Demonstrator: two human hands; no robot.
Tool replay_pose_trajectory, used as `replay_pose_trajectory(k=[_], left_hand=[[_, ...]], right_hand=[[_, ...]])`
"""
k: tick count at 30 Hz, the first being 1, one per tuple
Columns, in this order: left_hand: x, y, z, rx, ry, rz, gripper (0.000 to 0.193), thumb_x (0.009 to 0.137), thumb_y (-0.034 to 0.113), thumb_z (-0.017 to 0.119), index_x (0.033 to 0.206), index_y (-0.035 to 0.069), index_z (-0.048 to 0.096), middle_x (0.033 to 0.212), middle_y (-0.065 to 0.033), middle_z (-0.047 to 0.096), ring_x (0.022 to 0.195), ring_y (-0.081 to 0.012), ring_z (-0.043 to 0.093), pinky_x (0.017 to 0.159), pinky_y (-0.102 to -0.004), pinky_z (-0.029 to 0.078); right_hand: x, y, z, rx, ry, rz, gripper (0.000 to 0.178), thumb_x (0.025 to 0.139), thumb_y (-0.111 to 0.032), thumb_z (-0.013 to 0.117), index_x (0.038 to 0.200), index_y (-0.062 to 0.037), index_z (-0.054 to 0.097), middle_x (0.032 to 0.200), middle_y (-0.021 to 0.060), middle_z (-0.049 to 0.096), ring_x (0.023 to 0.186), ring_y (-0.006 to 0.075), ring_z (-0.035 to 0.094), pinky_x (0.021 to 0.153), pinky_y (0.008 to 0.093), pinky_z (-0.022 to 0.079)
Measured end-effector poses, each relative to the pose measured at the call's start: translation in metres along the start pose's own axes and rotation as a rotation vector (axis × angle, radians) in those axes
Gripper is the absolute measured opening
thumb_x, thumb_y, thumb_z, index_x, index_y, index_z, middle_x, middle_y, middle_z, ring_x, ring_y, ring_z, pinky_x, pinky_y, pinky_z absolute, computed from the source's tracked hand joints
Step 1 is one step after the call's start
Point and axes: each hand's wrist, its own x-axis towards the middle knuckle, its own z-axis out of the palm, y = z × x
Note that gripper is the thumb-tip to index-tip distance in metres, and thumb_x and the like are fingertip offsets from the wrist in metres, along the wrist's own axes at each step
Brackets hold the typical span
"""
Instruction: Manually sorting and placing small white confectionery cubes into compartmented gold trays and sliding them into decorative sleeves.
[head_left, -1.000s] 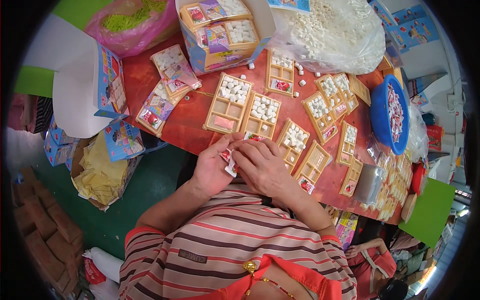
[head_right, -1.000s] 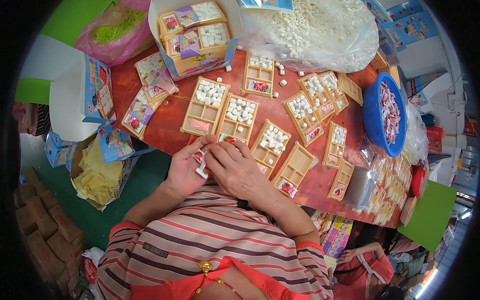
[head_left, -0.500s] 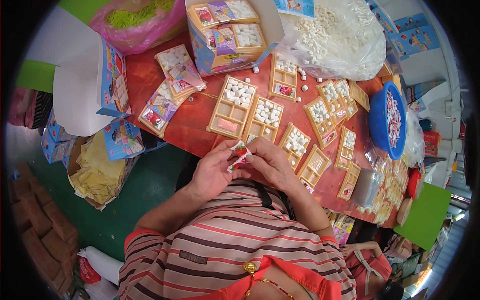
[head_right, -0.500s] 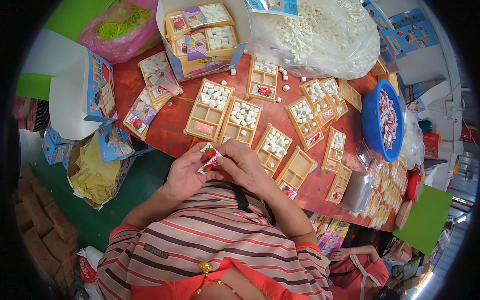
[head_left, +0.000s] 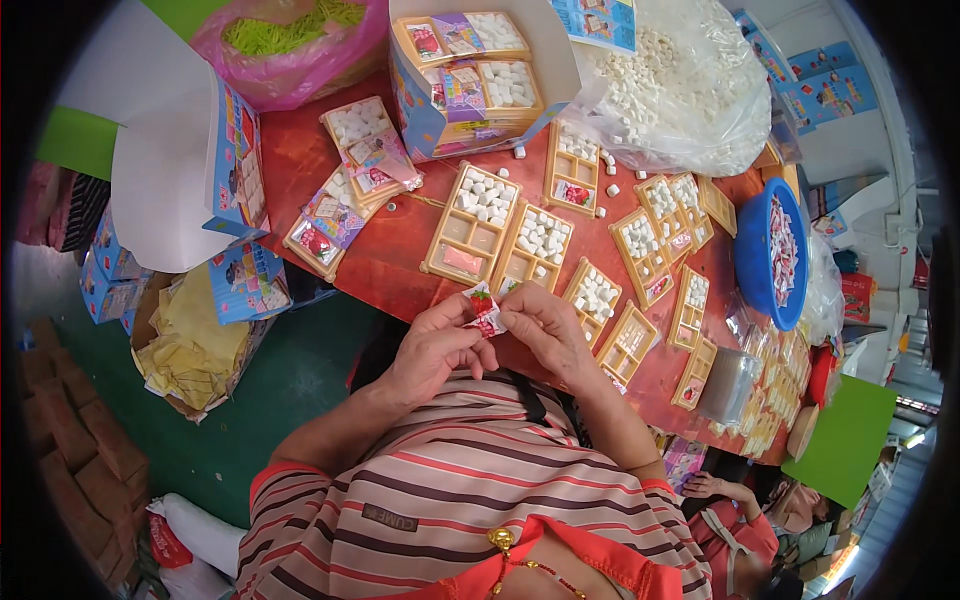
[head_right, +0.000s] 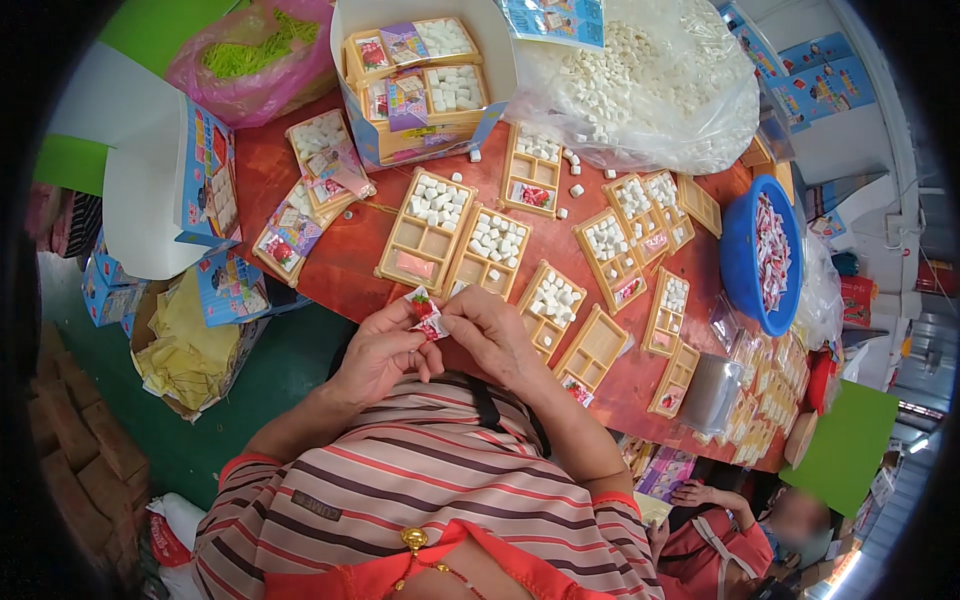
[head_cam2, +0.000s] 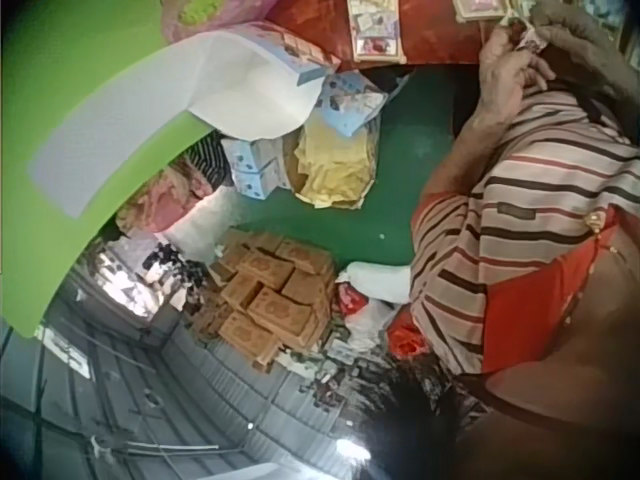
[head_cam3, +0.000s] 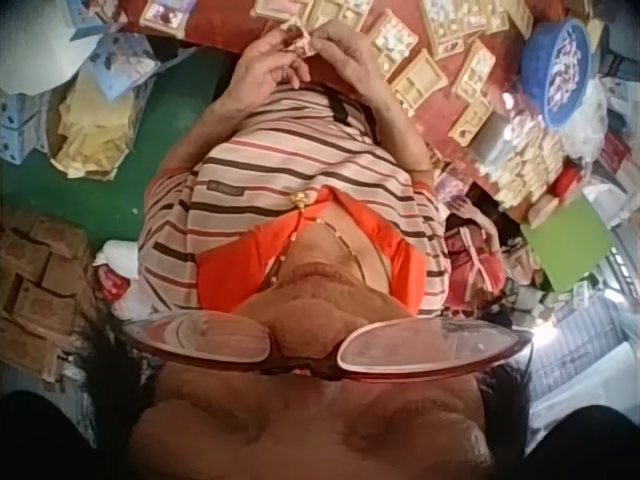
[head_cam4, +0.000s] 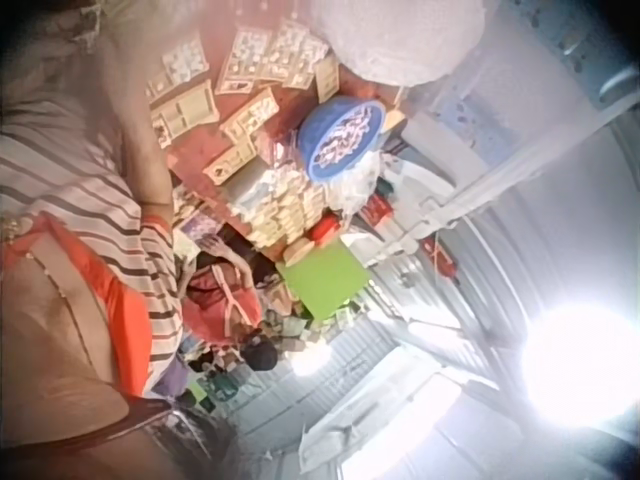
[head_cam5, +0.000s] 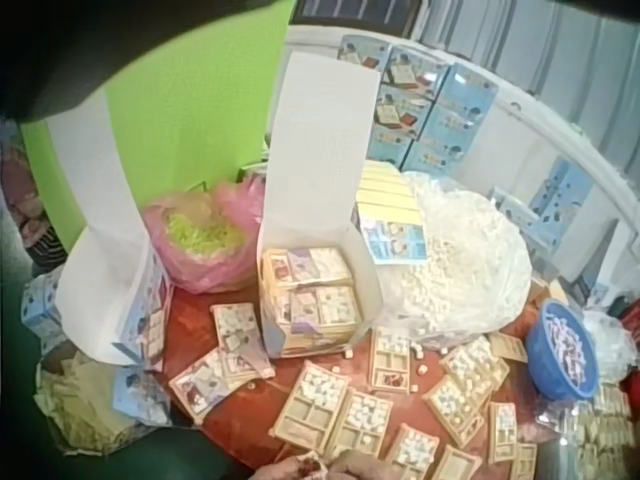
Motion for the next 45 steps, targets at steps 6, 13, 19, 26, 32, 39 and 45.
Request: replay_pose_trajectory(k=[6,13,19,26,32,39,45], left_hand=[[0.003,-0.004,-0.014,0.26,0.0,0.061,0.041,0.094,0.006,0.046,0.135,-0.001,0.046,0.101,-0.01,0.061,0.076,-0.0154,0.063,0.06,-0.0236,0.05],[0.001,0.0,-0.009,0.515,0.042,0.172,0.04,0.094,0.009,0.044,0.133,0.002,0.05,0.084,-0.003,0.062,0.067,-0.0073,0.057,0.057,-0.0208,0.046],[-0.005,0.002,-0.015,0.485,0.041,0.173,0.042,0.094,0.009,0.045,0.136,0.002,0.047,0.09,-0.0045,0.062,0.067,-0.0076,0.058,0.057,-0.0202,0.046],[-0.012,0.005,-0.022,0.442,0.043,0.161,0.037,0.093,0.005,0.044,0.129,-0.003,0.046,0.102,-0.0098,0.061,0.072,-0.0116,0.061,0.06,-0.0223,0.048],[-0.013,0.001,-0.029,0.433,0.06,0.196,0.034,0.094,0.005,0.044,0.127,-0.003,0.047,0.102,-0.0112,0.061,0.071,-0.0117,0.062,0.06,-0.0224,0.048],[-0.014,0.002,-0.028,0.474,0.079,0.201,0.033,0.094,0.005,0.044,0.125,-0.004,0.048,0.099,-0.0122,0.061,0.07,-0.0125,0.062,0.059,-0.0236,0.049],[-0.014,0.001,-0.024,0.39,0.098,0.19,0.03,0.094,0.004,0.044,0.122,-0.003,0.049,0.097,-0.0122,0.062,0.069,-0.0142,0.062,0.058,-0.0241,0.049]], right_hand=[[0.008,-0.01,0.005,-0.335,0.018,-0.139,0.017,0.089,-0.017,0.061,0.095,-0.0006,0.063,0.087,0.0142,0.059,0.081,0.0323,0.058,0.076,0.0394,0.044],[0.016,-0.02,0.017,-0.729,0.057,-0.281,0.018,0.086,-0.019,0.064,0.093,-0.003,0.061,0.082,0.0133,0.055,0.08,0.0319,0.055,0.077,0.0407,0.04],[0.024,-0.024,0.006,-0.527,0.023,-0.17,0.014,0.087,-0.018,0.061,0.09,-0.0038,0.06,0.08,0.0125,0.054,0.079,0.0328,0.054,0.076,0.041,0.04],[0.051,-0.023,0.001,-0.83,0.02,-0.24,0.011,0.086,-0.015,0.06,0.089,-0.0042,0.058,0.081,0.0113,0.056,0.079,0.0306,0.056,0.079,0.0393,0.04],[0.069,-0.024,0.007,-1.085,-0.044,-0.304,0.014,0.085,-0.017,0.063,0.092,-0.0056,0.06,0.083,0.0102,0.057,0.083,0.0276,0.06,0.081,0.0396,0.04],[0.078,-0.018,0.007,-1.193,0.003,-0.393,0.019,0.08,-0.018,0.067,0.093,-0.0067,0.059,0.085,0.0092,0.057,0.083,0.026,0.059,0.083,0.0407,0.041],[0.079,-0.015,0.011,-1.166,0.058,-0.493,0.021,0.078,-0.018,0.067,0.093,-0.007,0.057,0.087,0.009,0.055,0.081,0.026,0.057,0.082,0.04,0.04]])
